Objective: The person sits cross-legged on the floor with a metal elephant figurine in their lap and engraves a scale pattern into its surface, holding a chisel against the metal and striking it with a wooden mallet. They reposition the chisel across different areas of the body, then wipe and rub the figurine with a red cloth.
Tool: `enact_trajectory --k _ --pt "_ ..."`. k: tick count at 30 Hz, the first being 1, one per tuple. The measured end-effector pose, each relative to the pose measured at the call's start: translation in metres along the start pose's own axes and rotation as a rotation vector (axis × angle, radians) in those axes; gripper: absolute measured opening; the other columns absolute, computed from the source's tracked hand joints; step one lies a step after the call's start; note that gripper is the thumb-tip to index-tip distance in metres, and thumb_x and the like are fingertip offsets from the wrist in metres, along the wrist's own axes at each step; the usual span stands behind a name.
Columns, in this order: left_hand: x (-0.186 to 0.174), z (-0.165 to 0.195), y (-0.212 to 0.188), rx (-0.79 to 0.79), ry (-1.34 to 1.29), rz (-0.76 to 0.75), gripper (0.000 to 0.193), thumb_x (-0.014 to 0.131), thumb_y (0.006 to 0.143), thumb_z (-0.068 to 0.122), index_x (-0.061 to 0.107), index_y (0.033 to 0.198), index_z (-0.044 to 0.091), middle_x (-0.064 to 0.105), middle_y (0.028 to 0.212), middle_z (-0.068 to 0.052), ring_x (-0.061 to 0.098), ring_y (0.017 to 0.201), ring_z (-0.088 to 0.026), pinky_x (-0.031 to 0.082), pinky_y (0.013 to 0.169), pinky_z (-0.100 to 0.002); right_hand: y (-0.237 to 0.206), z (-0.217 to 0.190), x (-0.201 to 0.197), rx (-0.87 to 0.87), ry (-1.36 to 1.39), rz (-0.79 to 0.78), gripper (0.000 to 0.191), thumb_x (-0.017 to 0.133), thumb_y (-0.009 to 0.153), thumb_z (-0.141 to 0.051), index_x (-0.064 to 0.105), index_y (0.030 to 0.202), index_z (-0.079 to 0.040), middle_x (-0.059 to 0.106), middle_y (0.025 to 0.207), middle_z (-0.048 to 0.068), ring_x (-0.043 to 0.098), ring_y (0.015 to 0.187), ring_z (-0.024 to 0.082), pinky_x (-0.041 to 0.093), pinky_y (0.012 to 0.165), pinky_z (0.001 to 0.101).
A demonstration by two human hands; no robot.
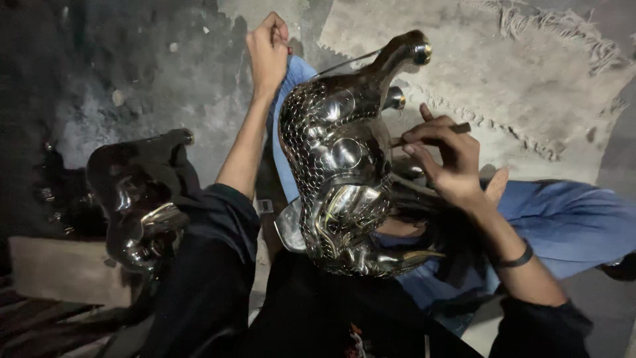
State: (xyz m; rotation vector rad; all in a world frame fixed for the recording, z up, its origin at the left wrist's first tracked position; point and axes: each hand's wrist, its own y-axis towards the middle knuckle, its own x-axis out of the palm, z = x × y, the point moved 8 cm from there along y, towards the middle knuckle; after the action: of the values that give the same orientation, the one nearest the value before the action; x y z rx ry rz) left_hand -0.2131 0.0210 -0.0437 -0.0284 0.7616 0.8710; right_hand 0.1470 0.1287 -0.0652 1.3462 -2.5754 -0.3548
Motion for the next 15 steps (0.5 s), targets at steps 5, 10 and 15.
enact_trajectory --k 5,10,15 --pt "0.002 -0.006 -0.003 0.017 0.111 0.023 0.010 0.052 0.088 -0.005 0.058 0.085 0.002 0.055 0.064 -0.009 0.057 0.058 -0.018 0.045 0.055 -0.036 -0.027 -0.002 -0.009 0.073 -0.061 0.161 0.018 0.063 0.097 0.011 0.065 0.114 0.004 0.068 0.108 0.012 0.064 0.102 0.019 0.040 0.129 0.0428" --pt "0.012 -0.013 -0.007 -0.006 0.142 0.037 0.009 0.054 0.088 -0.001 0.061 0.086 0.004 0.058 0.064 -0.008 0.059 0.057 -0.018 0.045 0.056 -0.038 -0.054 -0.002 -0.009 0.278 -0.016 0.307 0.041 0.060 0.099 0.006 0.045 0.137 -0.001 0.066 0.107 0.013 0.064 0.093 0.017 0.054 0.090 0.0323" --pt "0.014 -0.001 -0.015 -0.045 -0.182 0.081 0.020 0.045 0.089 -0.006 0.062 0.095 0.002 0.063 0.072 -0.006 0.062 0.068 -0.015 0.051 0.063 -0.032 -0.039 -0.041 0.004 0.120 -0.248 0.165 0.048 0.062 0.099 0.003 0.036 0.138 -0.001 0.072 0.107 0.015 0.072 0.098 0.021 0.056 0.092 0.0314"
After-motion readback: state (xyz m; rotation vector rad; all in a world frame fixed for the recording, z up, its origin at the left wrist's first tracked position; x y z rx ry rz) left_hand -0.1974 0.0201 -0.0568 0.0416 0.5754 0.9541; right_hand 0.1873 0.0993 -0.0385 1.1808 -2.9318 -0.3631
